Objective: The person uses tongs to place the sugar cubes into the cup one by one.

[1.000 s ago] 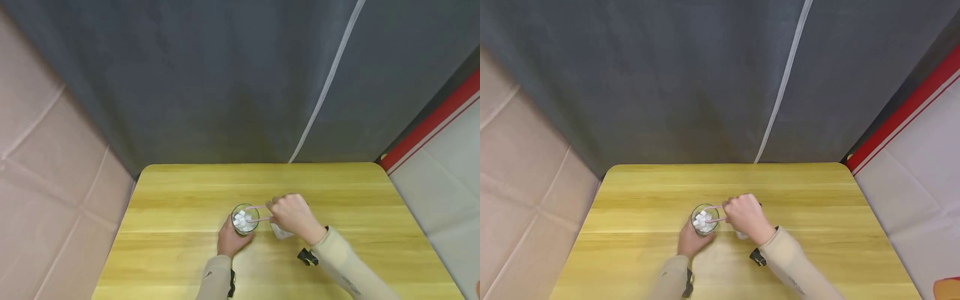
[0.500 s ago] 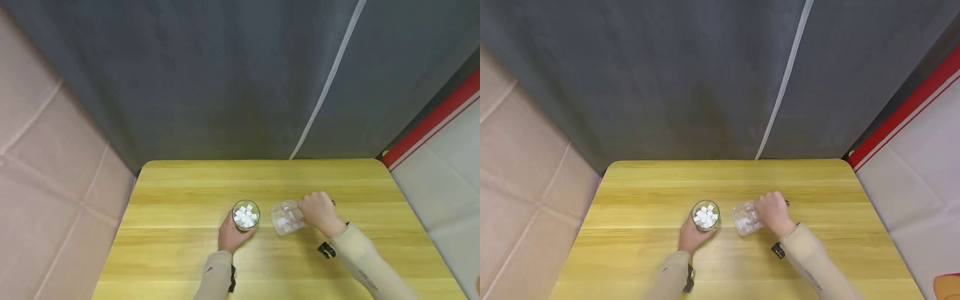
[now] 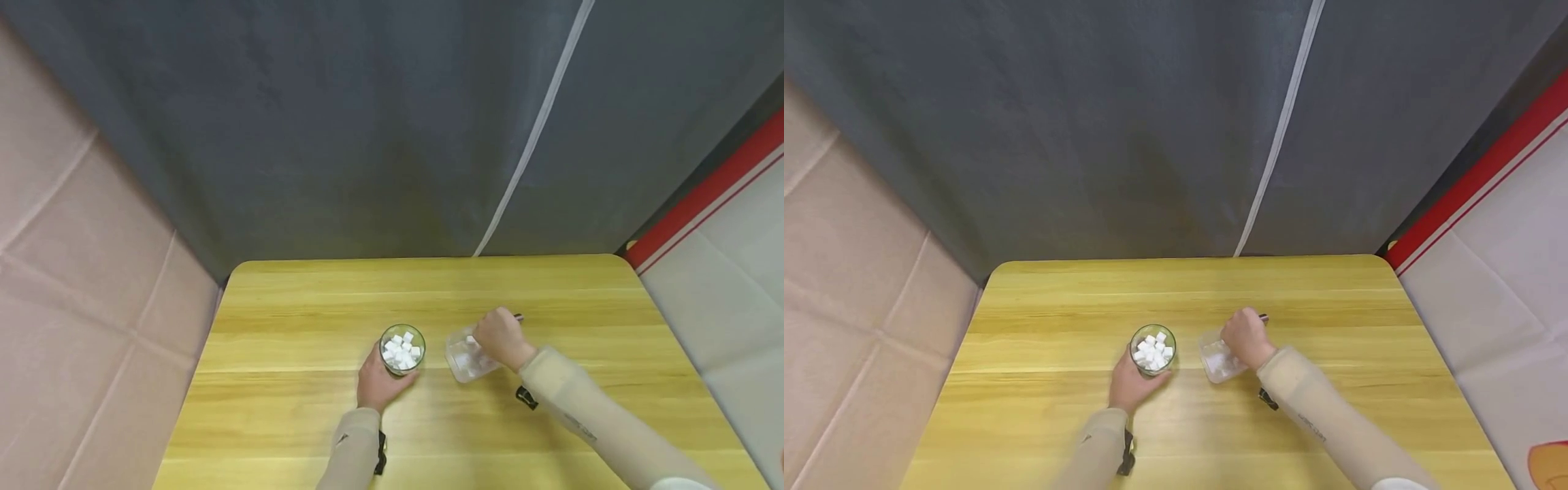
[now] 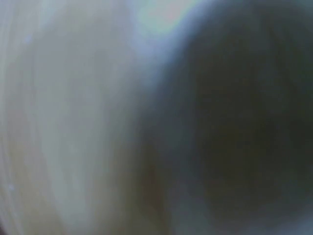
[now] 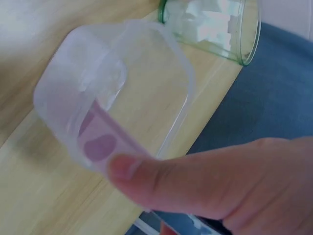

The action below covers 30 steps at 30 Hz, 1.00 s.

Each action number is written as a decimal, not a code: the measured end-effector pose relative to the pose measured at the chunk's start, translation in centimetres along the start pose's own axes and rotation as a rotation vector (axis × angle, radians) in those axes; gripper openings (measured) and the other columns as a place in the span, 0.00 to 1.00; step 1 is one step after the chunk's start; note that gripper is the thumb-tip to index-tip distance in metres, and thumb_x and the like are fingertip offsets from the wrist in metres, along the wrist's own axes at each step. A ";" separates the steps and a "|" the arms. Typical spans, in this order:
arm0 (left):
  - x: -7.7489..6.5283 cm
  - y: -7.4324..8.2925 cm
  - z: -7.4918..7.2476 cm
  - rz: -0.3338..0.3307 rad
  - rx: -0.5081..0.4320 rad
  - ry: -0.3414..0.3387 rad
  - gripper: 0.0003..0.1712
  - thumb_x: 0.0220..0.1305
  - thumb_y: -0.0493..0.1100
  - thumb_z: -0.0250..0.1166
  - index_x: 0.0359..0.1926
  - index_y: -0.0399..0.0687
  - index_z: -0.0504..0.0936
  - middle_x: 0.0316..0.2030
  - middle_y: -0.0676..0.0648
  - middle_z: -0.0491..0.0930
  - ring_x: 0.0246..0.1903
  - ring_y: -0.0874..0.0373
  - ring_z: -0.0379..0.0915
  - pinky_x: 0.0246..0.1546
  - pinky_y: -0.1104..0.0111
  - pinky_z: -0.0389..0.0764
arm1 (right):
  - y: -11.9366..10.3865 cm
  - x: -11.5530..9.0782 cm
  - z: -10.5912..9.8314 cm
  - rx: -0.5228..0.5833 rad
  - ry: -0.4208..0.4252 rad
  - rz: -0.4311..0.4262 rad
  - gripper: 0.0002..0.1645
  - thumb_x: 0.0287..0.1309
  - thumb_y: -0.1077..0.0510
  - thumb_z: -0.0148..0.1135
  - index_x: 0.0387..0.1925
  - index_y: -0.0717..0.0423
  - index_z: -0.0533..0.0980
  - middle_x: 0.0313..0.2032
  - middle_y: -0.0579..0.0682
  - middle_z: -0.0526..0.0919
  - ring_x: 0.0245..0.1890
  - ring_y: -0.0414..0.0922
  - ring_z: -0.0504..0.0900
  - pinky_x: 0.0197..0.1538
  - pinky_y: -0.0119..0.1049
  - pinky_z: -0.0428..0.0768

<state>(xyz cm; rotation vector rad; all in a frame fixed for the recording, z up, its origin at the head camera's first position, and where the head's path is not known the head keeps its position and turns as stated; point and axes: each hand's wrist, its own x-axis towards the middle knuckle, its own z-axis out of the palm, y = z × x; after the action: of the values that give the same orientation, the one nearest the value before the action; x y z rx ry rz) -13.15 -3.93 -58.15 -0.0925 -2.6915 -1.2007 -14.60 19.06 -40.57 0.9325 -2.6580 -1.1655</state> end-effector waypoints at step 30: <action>-0.1 0.2 -0.1 -0.049 -0.006 -0.034 0.51 0.31 0.64 0.73 0.58 0.51 0.66 0.48 0.46 0.77 0.47 0.49 0.74 0.47 0.54 0.76 | 0.8 1.7 -6.4 0.441 0.404 0.004 0.14 0.30 0.45 0.74 0.20 0.45 0.79 0.13 0.39 0.73 0.10 0.36 0.59 0.10 0.28 0.61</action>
<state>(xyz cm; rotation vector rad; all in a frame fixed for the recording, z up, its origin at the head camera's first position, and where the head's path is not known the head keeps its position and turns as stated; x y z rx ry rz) -13.01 -3.89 -57.94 -0.0482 -2.7353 -1.2322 -14.38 14.42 -35.72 1.0804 -2.6012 -0.3290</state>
